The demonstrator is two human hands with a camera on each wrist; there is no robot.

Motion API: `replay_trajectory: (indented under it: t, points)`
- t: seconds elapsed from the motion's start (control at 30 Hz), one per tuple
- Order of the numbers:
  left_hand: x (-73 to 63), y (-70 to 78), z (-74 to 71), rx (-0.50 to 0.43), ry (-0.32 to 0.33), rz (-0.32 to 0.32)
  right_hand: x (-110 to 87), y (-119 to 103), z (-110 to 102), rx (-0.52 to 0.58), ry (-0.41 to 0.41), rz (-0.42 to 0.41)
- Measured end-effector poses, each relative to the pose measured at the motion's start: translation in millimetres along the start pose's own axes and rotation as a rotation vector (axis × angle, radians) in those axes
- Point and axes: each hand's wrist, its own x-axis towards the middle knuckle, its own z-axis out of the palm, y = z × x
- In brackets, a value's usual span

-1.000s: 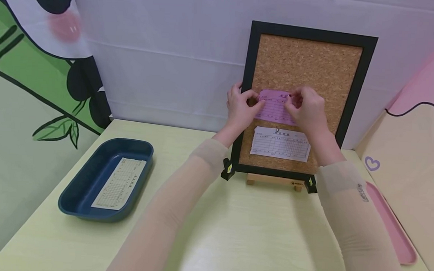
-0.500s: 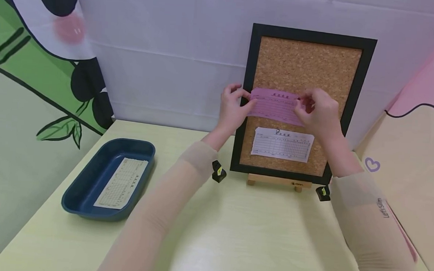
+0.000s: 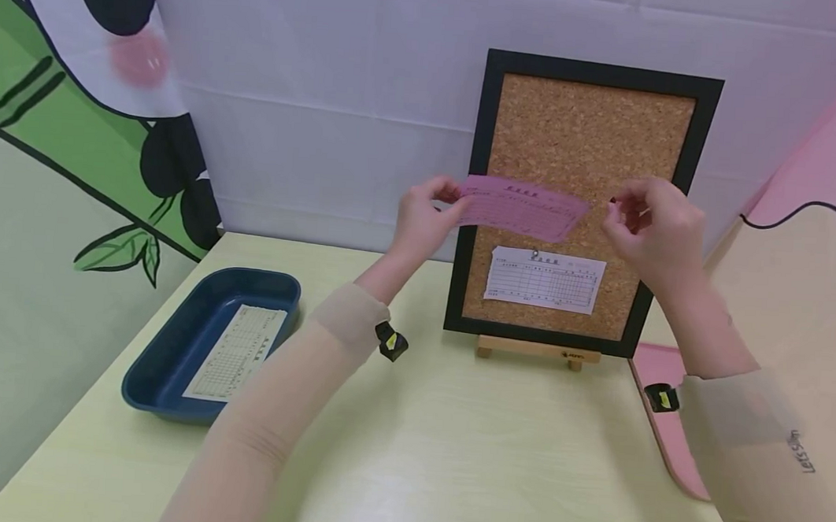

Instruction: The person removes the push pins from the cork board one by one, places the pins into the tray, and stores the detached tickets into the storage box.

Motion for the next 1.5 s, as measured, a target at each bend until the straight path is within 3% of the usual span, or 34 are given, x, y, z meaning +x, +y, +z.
replay_trajectory:
  t: [0.5,0.83,1.13,1.5]
  points:
    - [-26.8,11.7,-30.6,0.04,-0.016,0.138,-15.5,-14,-39,-0.025,-0.011,0.028]
    - [-41.6,20.5,-53.8,0.074,-0.024,0.128,-27.7,-20,-57,0.004,0.085,0.074]
    - [-53.2,24.9,-80.5,0.128,-0.013,0.112,-40.7,-28,-77,-0.013,0.07,0.107]
    - [-67.6,26.7,-115.2,0.194,0.016,0.107,-64.3,-15,-99,-0.088,0.008,0.181]
